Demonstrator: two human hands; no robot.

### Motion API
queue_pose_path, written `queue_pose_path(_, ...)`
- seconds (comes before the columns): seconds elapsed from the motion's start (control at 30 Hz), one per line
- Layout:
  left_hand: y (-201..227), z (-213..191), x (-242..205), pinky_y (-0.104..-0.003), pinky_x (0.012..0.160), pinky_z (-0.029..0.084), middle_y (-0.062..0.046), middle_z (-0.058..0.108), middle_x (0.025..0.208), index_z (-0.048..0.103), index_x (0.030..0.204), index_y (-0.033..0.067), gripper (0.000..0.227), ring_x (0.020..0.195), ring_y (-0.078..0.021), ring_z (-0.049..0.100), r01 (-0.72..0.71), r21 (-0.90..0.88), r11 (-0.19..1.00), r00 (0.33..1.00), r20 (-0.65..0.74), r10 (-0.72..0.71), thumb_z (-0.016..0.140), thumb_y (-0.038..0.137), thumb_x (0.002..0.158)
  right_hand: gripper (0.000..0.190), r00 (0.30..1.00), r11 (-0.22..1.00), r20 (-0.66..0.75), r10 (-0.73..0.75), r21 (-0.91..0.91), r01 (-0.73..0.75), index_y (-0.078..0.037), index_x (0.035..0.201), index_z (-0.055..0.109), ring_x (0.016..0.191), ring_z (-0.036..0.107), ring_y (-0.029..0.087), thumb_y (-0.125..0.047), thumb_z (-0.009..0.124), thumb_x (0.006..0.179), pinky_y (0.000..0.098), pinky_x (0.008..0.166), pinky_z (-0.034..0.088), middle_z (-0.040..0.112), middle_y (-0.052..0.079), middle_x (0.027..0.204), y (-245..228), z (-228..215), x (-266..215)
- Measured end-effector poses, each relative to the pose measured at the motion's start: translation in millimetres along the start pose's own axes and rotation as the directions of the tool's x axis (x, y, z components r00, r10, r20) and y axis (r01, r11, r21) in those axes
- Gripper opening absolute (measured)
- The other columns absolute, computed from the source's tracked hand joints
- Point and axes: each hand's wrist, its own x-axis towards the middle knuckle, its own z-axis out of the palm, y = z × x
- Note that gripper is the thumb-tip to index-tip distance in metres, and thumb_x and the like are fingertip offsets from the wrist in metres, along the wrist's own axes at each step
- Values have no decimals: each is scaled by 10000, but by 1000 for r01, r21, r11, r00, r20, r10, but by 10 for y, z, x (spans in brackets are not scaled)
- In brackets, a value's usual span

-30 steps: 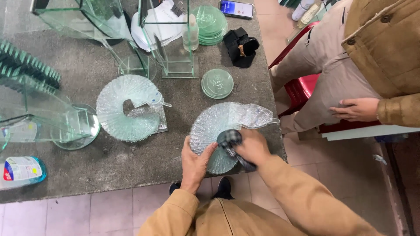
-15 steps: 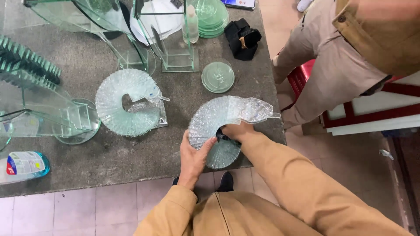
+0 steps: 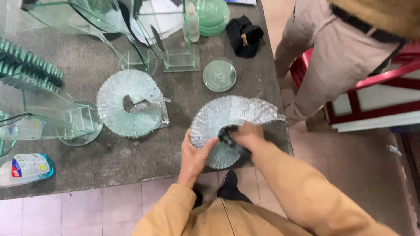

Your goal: Cleaning various glass sculptures on a workbench using a spray bottle and a cloth.

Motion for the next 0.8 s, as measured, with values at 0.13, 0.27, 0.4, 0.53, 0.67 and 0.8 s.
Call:
queue_pose_path(0.13, 262, 115, -112, -410, 888, 567, -122, 796, 957, 718, 1074, 91, 542, 949, -232, 726, 15, -9, 1000, 1000, -11, -15, 1089, 306, 743, 607, 998, 993, 51, 39, 109, -44, 50, 1365, 741, 1285, 704, 467, -387, 656, 953, 458, 1102, 514, 812, 301, 1202, -315, -184, -67)
queue_pose_path(0.27, 62, 67, -46, -417, 882, 570, -123, 783, 950, 709, 1098, 105, 576, 944, -231, 733, 21, -13, 1000, 999, -36, -22, 1094, 333, 737, 640, 994, 985, 20, 112, 131, -114, 126, 1490, 662, 1481, 625, 315, -329, 600, 1044, 195, 1274, 388, 812, 259, 1299, -318, -125, -105)
queue_pose_path(0.4, -90, -56, 8, -395, 802, 547, -118, 760, 926, 694, 1075, 98, 556, 902, -234, 689, 42, -35, 999, 999, -8, -43, 1095, 291, 741, 618, 995, 987, -72, 64, 153, -52, -85, 1358, 780, 1303, 708, 452, -503, 813, 903, 601, 1130, 545, 776, 226, 1325, 532, 197, 139)
queue_pose_path(0.53, 138, -111, 73, -393, 784, 535, -117, 752, 921, 685, 1081, 90, 589, 892, -245, 675, 40, -27, 999, 998, 56, -38, 1104, 276, 711, 653, 951, 920, 126, 282, 247, -306, -157, 1352, 825, 1306, 755, 326, -451, 930, 779, 520, 1076, 621, 840, 105, 1314, 772, -106, -351)
queue_pose_path(0.67, 198, -102, 334, -411, 803, 542, -140, 735, 923, 693, 1130, 68, 673, 916, -255, 664, -6, -24, 1000, 983, 182, 11, 1123, 256, 649, 785, 876, 866, 209, 435, 170, -471, -122, 1324, 849, 1338, 751, 337, -627, 936, 728, 504, 1105, 610, 838, 158, 1342, 444, -673, -876)
queue_pose_path(0.8, 324, -189, 219, -582, 1138, 526, -287, 764, 1354, 562, 1502, 121, 972, 1347, -487, 693, -12, 115, 993, 982, 191, -10, 1063, 368, 707, 621, 880, 749, 15, 475, 518, -414, -118, 1317, 815, 1295, 745, 393, -332, 965, 754, 540, 1049, 608, 833, 200, 1261, 352, -697, -1026)
